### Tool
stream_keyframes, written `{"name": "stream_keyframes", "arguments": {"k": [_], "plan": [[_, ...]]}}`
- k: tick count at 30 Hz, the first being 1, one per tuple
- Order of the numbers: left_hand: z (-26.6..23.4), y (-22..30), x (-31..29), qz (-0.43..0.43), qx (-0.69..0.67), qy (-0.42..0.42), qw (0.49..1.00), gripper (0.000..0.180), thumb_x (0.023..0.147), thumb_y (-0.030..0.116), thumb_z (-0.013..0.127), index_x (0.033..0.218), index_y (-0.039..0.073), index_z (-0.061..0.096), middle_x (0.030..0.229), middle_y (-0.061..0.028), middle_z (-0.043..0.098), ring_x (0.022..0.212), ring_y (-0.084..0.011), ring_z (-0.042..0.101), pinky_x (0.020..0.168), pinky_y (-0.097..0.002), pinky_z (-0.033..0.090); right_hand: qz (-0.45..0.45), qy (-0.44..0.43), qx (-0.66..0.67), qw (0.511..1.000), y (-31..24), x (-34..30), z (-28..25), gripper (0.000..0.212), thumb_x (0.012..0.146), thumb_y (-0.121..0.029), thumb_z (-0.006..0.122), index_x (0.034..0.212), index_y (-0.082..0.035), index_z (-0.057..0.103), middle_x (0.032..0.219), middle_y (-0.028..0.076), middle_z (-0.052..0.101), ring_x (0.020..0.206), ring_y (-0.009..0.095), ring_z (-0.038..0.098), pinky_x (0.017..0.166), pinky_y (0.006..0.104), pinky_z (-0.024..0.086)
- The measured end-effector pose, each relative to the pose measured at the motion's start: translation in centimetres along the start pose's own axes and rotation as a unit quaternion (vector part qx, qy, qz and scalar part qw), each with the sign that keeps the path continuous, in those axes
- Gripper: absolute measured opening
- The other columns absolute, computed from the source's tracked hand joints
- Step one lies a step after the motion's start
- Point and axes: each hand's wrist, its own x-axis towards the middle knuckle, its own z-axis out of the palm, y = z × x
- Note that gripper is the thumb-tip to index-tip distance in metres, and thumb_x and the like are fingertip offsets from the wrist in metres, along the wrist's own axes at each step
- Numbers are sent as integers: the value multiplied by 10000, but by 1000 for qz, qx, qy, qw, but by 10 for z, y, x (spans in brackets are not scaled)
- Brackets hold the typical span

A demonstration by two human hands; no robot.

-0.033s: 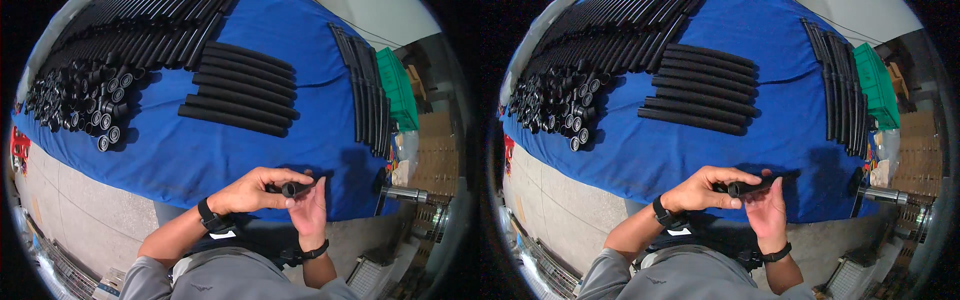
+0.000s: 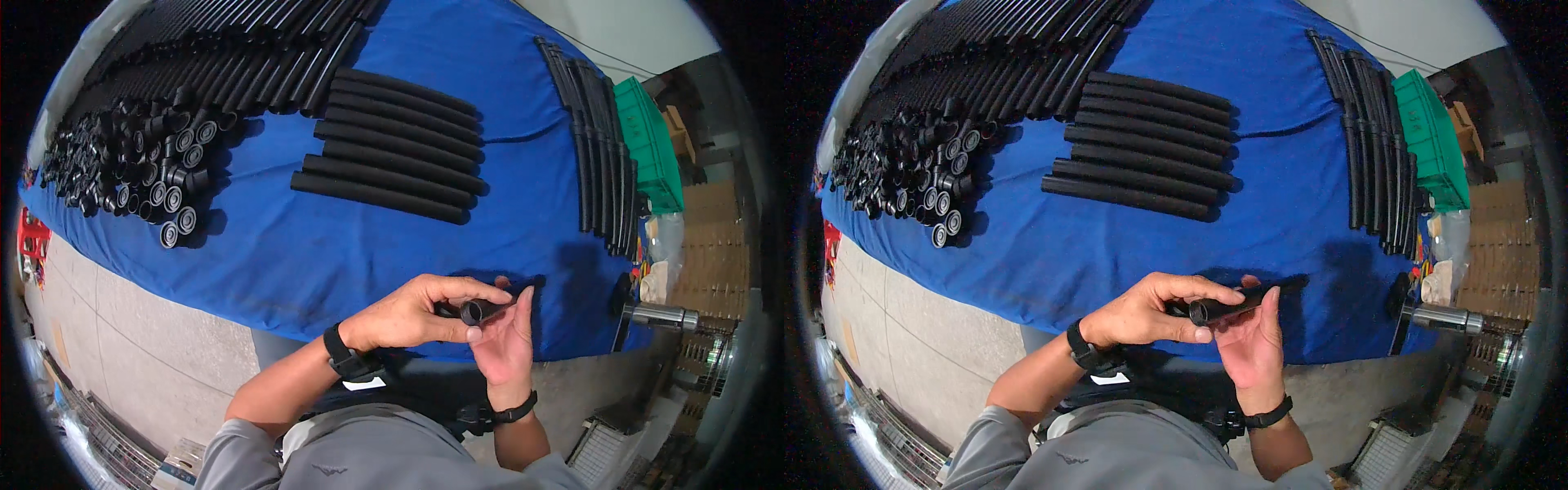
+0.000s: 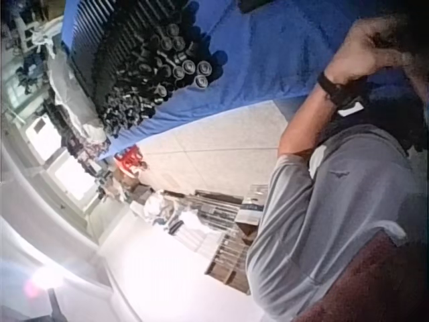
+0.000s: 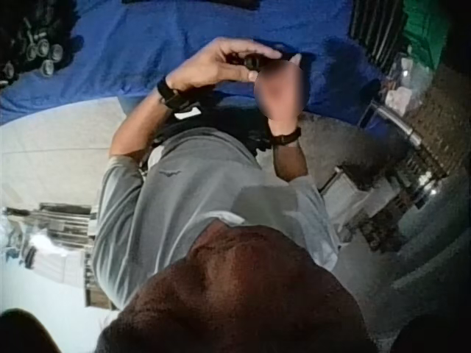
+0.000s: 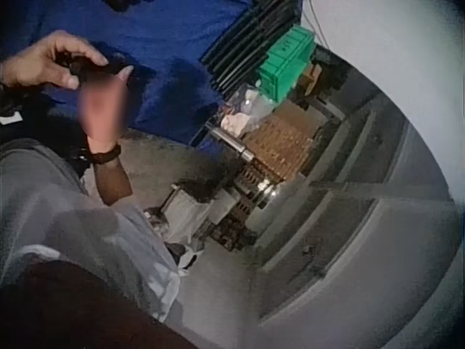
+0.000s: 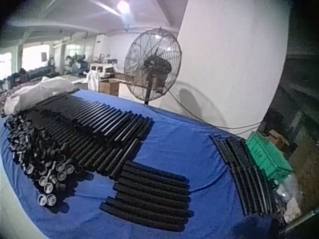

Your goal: Assembling black plastic tubes by attaching caps and connectors.

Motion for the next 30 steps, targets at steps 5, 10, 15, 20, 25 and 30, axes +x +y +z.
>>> {"name": "stream_keyframes", "arguments": {"k": [5,10,15,20,25,30], "plan": [[3,2,2,-2,23,7,1000,575,828,3,702,1371,50,519,1162,-57,631,1069,-116,558,968,-292,423,-46,-9,13,999,2,0,7,338,974,-358,552,1128,-60,594,1177,110,620,1165,250,546,1000,411,432],[-13,2,2,39,-288,98,952,678,783,-10,519,1441,43,364,1108,-113,585,921,-178,577,798,-280,460,-123,1,-10,992,-40,-4,3,287,982,-337,536,1152,-107,556,971,84,609,998,248,569,1012,486,396],[-16,-5,3,59,-366,114,922,294,977,167,514,1247,52,490,1123,-151,587,915,-252,607,633,-264,503,-159,133,-213,955,-28,-27,3,484,1018,-404,441,1430,-160,364,779,11,473,582,126,525,396,277,452],[-20,-7,4,21,-401,120,908,314,1018,365,463,1069,70,557,1091,-172,597,735,-246,626,448,-203,455,-118,105,-349,924,-18,-48,-14,565,1010,-416,458,1473,-128,310,747,4,473,472,82,459,331,215,367],[-19,-6,2,17,-378,152,913,386,1017,416,438,1025,58,584,966,-161,634,608,-175,581,417,-204,427,-93,76,-389,913,-16,-52,-17,605,1000,-388,486,1476,-77,278,743,20,479,478,83,464,342,218,390],[-18,-6,2,1,-348,134,928,460,1011,469,410,1003,47,591,915,-158,639,541,-107,523,367,-190,373,-87,82,-401,908,-19,-52,-15,556,1006,-317,463,1471,-69,286,743,25,483,486,85,468,347,224,405]]}}
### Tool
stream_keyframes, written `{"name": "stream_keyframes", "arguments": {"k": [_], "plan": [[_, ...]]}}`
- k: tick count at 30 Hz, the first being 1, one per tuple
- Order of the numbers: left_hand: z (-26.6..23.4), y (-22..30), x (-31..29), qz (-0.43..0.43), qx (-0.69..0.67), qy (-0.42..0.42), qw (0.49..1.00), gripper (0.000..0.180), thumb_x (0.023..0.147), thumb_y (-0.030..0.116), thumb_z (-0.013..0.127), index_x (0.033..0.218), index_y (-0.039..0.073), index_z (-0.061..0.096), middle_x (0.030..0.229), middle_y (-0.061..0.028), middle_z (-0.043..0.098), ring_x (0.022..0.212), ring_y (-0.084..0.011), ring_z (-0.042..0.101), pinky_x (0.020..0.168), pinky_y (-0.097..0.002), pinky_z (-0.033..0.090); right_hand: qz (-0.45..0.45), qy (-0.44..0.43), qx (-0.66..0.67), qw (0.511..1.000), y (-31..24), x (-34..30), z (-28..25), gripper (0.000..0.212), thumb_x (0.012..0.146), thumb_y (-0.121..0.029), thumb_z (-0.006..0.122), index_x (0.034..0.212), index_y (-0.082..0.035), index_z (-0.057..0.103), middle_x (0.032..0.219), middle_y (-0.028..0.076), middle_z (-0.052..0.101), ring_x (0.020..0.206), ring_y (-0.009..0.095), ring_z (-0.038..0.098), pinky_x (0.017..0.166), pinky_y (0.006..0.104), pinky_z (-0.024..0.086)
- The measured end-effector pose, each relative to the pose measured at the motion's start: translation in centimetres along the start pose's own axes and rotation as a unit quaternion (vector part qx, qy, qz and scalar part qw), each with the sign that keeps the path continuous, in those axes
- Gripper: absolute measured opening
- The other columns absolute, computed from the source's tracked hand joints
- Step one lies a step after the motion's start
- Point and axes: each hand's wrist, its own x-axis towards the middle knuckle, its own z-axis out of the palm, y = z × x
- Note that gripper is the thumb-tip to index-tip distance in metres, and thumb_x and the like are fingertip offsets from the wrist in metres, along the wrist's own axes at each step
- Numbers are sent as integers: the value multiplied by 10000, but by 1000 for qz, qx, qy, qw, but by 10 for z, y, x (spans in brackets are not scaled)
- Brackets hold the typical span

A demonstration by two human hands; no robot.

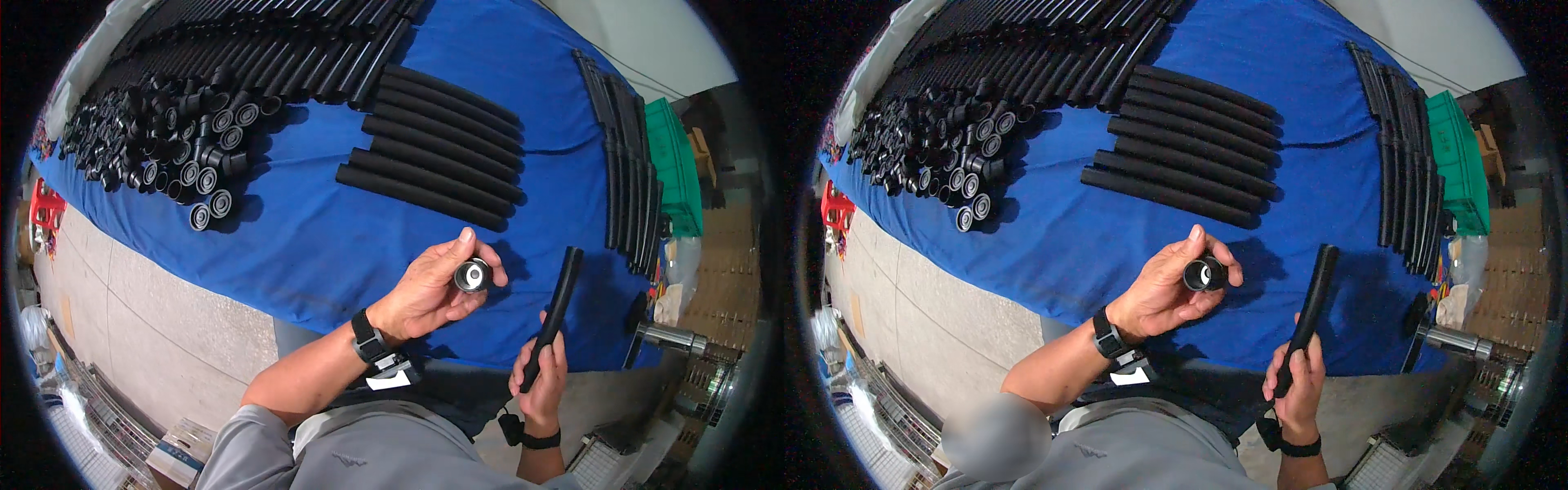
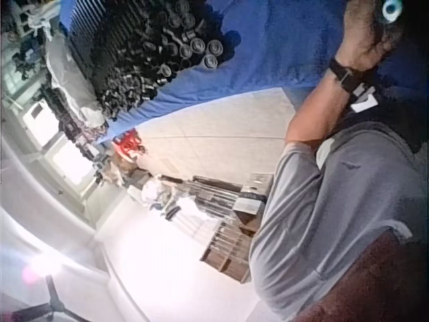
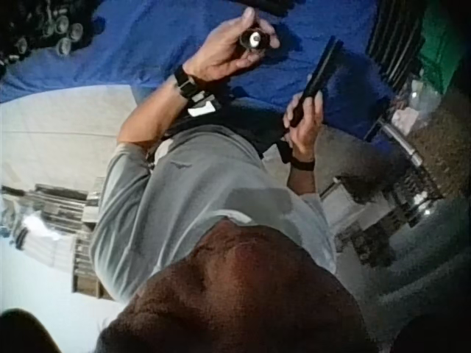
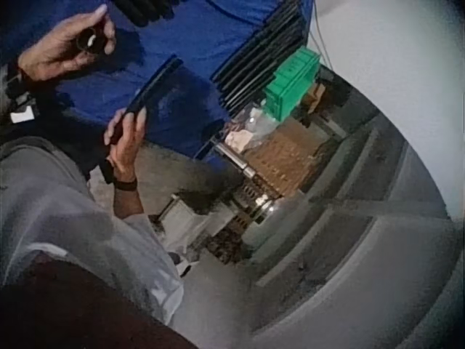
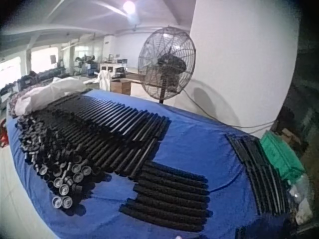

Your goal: Assembling black plastic tubes by attaching caps and connectors.

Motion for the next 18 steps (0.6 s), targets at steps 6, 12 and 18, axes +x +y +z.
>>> {"name": "stream_keyframes", "arguments": {"k": [6,12,18], "plan": [[2,1,-2,4,33,5,999,491,1000,506,406,987,53,595,881,-137,629,470,-90,474,348,-177,334,-19,-14,-33,999,3,-5,-3,507,985,-214,441,1440,-32,311,759,53,493,499,102,480,348,233,413],[-1,3,-3,-30,65,-18,997,562,997,540,369,1048,35,611,801,-116,612,467,-81,473,342,-175,325,-9,-19,8,1000,0,-8,-3,356,941,-117,438,1278,-6,408,824,79,526,525,115,505,390,244,445],[13,3,-3,32,117,58,991,581,994,552,361,1070,29,600,711,-79,553,468,-95,427,389,-194,318,-52,-60,-50,996,0,-17,-11,423,924,-93,487,1321,32,414,847,114,591,548,113,532,436,239,452]]}}
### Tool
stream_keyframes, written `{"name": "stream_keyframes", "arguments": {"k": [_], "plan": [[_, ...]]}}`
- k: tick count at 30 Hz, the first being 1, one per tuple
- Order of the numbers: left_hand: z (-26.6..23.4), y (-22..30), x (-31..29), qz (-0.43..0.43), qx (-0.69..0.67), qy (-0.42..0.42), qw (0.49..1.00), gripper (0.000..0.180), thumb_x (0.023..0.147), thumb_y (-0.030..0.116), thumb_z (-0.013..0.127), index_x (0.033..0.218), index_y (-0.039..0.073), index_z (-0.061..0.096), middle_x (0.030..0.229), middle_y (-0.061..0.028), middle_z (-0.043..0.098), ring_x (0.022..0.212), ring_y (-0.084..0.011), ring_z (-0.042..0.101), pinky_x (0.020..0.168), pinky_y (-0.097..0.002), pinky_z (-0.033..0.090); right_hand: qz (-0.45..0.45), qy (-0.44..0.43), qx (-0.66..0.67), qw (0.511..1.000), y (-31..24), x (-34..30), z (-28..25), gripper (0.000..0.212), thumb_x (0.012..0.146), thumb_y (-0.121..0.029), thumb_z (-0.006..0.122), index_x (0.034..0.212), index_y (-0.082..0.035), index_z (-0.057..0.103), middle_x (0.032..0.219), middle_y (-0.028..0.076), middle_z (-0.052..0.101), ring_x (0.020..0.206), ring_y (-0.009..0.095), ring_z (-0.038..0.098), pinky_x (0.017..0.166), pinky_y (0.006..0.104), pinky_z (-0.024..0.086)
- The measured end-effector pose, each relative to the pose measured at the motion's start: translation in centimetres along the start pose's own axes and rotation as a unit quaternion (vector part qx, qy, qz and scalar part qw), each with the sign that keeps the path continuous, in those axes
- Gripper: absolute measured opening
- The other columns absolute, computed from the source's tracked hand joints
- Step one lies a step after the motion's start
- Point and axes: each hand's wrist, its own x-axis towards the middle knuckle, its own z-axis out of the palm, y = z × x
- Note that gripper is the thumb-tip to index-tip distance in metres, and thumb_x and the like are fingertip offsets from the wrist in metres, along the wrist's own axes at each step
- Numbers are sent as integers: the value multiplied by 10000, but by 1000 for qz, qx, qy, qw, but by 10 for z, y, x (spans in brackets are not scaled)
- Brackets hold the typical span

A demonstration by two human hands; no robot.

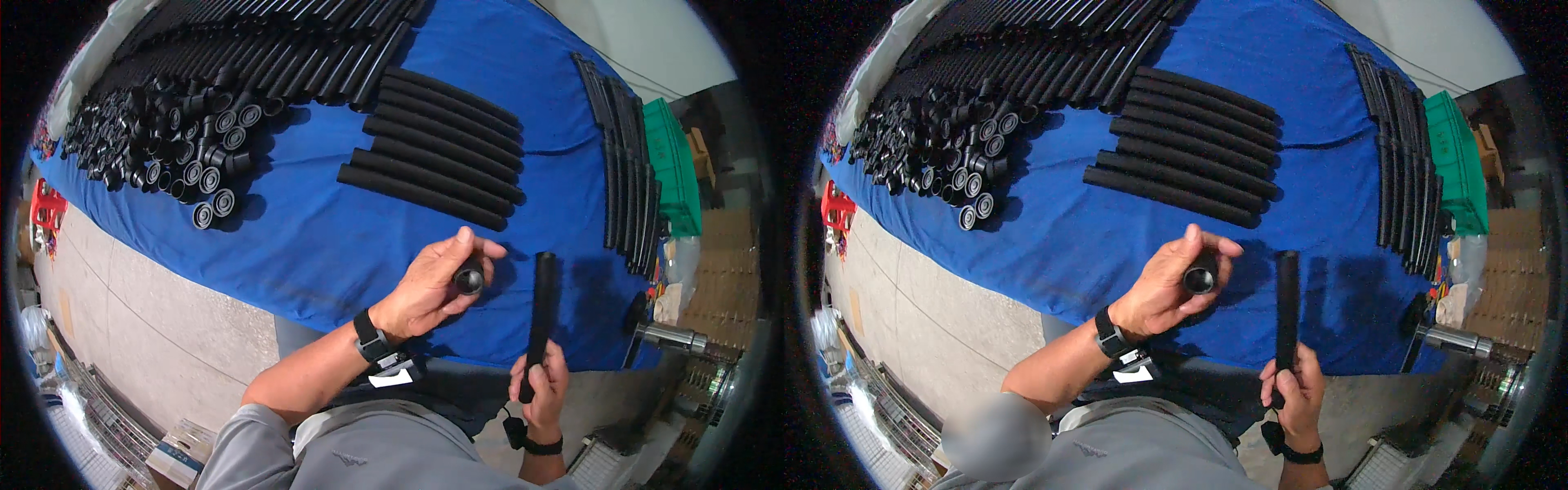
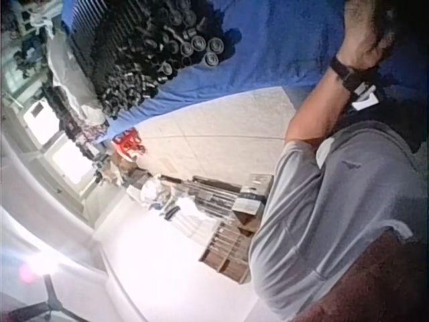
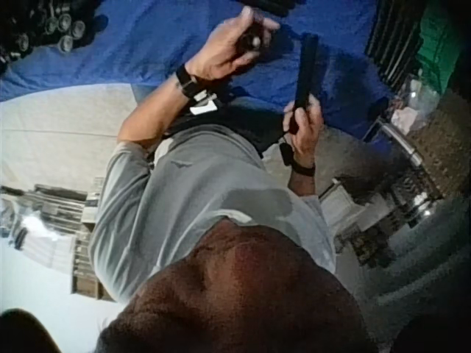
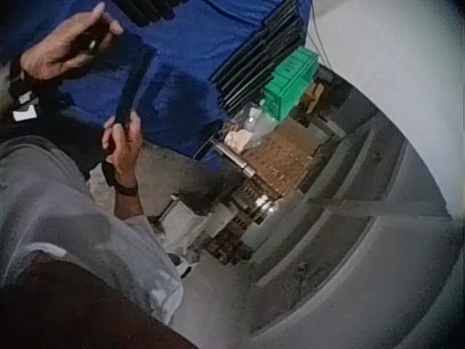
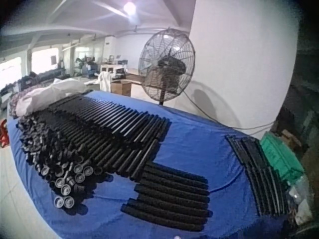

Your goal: Assembling black plastic tubes by attaching caps and connectors.

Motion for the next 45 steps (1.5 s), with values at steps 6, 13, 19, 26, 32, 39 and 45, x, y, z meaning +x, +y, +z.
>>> {"name": "stream_keyframes", "arguments": {"k": [6,13,19,26,32,39,45], "plan": [[-10,-8,0,55,-41,9,998,632,942,643,352,986,57,585,850,-54,548,637,-110,470,463,-210,351,31,-101,-4,994,-1,-3,15,449,938,-67,512,1366,42,426,876,122,629,565,84,518,482,216,427],[-7,-8,4,72,-17,60,995,698,907,701,333,1029,68,598,878,-51,530,719,-182,501,634,-312,442,51,-148,1,988,17,1,27,423,968,-109,528,1359,26,443,864,88,620,574,58,497,490,204,413],[-2,-3,2,62,-90,77,991,663,914,684,363,996,76,616,812,-55,513,717,-205,519,680,-353,459,85,-167,-21,982,14,1,32,463,974,-155,552,1381,20,418,844,58,616,572,53,496,499,204,404],[0,-5,1,146,19,114,982,520,1012,514,381,770,77,525,747,-36,473,589,-168,524,553,-311,458,21,-150,-147,978,9,1,35,516,953,-145,580,1408,32,413,1022,175,663,763,171,623,705,294,497],[4,-6,0,174,67,170,968,500,1007,492,425,750,74,520,704,-38,467,560,-163,536,524,-311,468,-164,-123,-257,944,7,7,42,493,927,-76,580,1384,51,443,1061,253,645,859,290,651,790,329,497],[3,-7,-2,190,106,197,956,491,994,494,456,755,71,532,715,-56,523,552,-173,568,522,-313,493,-178,-117,-312,926,8,5,47,521,899,-48,603,1388,44,445,765,178,562,622,264,564,578,359,453],[5,-5,-1,171,35,175,969,600,964,603,392,975,39,596,805,-104,602,724,-247,644,655,-364,539,-164,-110,-357,913,2,2,43,526,892,-44,611,1384,42,446,825,198,595,676,294,602,618,363,481]]}}
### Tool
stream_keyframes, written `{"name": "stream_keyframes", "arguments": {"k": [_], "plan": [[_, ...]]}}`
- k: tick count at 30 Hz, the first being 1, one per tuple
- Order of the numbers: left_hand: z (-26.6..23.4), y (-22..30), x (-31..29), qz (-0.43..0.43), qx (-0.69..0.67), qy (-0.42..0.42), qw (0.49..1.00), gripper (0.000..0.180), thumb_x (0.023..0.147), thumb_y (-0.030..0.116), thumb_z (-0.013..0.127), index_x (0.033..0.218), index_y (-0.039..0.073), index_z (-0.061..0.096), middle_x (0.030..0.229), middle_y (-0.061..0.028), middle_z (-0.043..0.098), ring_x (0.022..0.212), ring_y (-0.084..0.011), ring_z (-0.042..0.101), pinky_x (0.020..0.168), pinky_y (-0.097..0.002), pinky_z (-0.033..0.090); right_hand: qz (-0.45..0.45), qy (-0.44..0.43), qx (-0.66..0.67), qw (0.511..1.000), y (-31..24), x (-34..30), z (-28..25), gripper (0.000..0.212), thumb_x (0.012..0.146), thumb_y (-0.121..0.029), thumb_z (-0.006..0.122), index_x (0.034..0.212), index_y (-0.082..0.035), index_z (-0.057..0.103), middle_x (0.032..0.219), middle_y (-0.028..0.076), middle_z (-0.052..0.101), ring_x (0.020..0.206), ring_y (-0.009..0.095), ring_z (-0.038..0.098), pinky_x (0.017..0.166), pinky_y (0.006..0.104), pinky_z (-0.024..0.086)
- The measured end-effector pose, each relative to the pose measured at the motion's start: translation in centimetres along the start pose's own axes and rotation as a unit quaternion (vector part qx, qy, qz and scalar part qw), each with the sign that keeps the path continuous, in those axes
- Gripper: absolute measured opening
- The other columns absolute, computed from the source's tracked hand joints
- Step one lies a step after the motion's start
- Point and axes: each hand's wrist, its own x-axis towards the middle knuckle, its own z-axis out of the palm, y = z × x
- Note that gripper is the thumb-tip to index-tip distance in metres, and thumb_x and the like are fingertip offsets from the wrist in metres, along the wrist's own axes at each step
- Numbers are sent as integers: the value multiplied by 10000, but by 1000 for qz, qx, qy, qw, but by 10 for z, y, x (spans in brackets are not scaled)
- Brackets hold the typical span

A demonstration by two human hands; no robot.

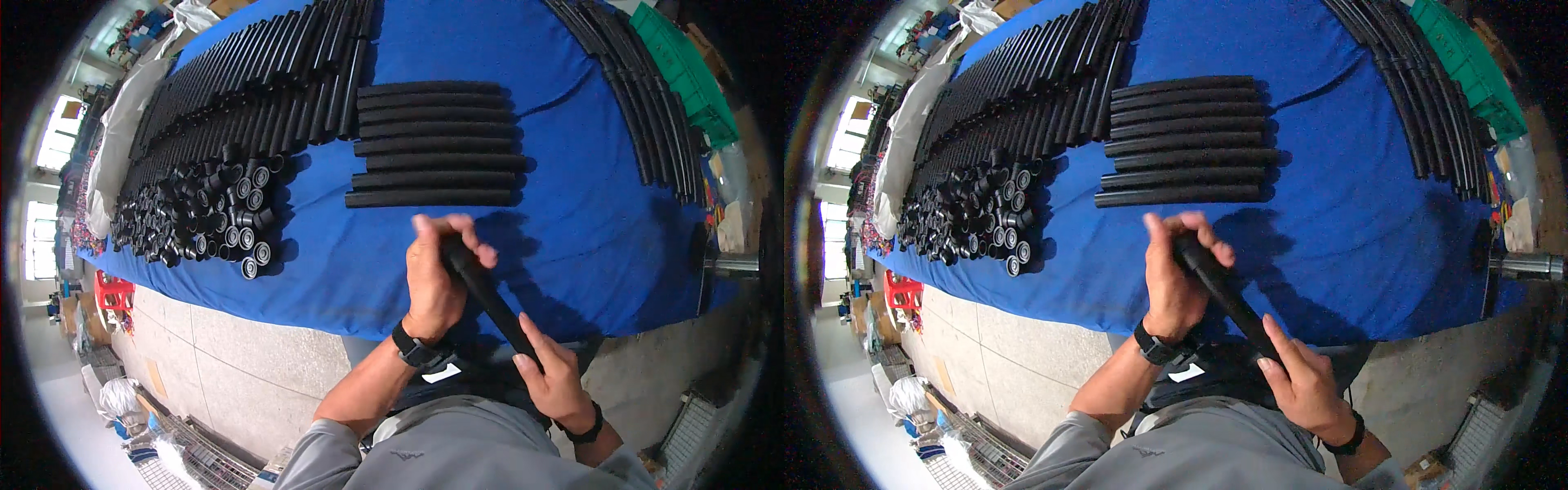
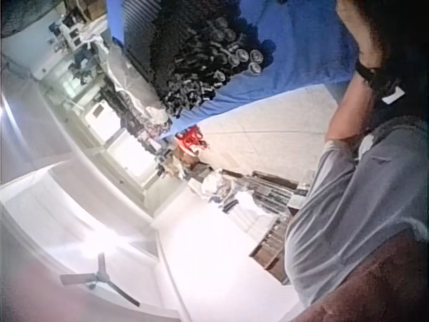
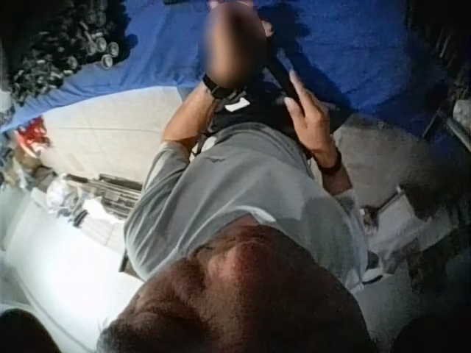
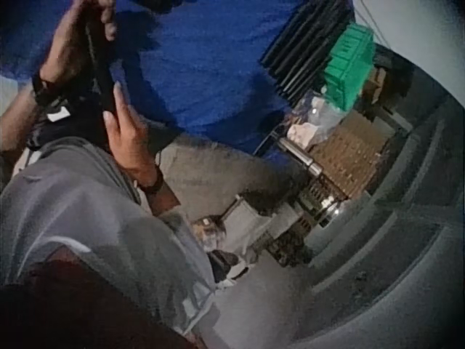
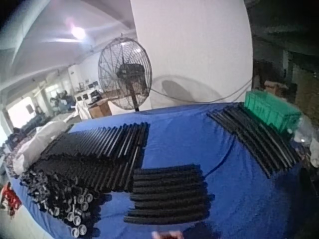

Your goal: Assembling black plastic tubes by attaching caps and connectors.

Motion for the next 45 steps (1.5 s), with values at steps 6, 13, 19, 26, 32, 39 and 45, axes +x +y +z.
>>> {"name": "stream_keyframes", "arguments": {"k": [6,13,19,26,32,39,45], "plan": [[1,9,1,-60,-123,21,990,650,931,665,383,1122,84,604,784,-75,577,721,-225,604,661,-359,545,5,-14,131,991,6,-2,-1,520,906,-72,610,1382,49,440,1203,293,596,999,390,644,870,383,496],[-7,9,2,-40,-82,41,995,491,979,556,424,956,109,625,558,28,379,464,-102,345,445,-259,293,-64,18,-9,998,15,-4,19,644,854,-57,660,1434,8,388,677,117,472,552,259,509,503,375,428],[6,4,-1,-39,-30,79,996,462,979,547,444,924,118,609,563,42,347,465,-97,324,450,-261,274,-67,45,-56,995,20,-9,19,641,848,-95,682,1426,-12,417,688,107,491,521,233,506,461,359,420],[-6,13,-1,-27,-55,58,996,464,988,523,450,845,104,585,555,26,361,461,-112,348,448,-264,298,-82,36,-150,985,8,-7,18,599,886,-177,671,1429,-66,442,675,67,479,494,200,517,450,329,442],[-2,13,3,-50,-140,30,988,460,988,512,460,852,100,613,561,10,394,462,-118,371,449,-264,310,210,-95,485,844,13,-3,4,535,966,-227,584,1442,-74,394,719,72,511,504,126,486,427,268,411],[-14,9,6,-44,-133,7,990,442,994,484,471,813,110,625,545,40,400,428,-82,320,402,-231,289,-92,11,175,980,29,0,23,535,959,-293,600,1401,-53,415,802,89,576,557,154,596,462,305,473],[-13,11,6,-58,-121,18,991,421,992,471,485,767,134,599,532,43,396,421,-84,342,396,-228,287,-22,1,56,998,26,-6,28,566,939,-229,609,1418,-39,374,957,229,621,765,407,645,644,445,539]]}}
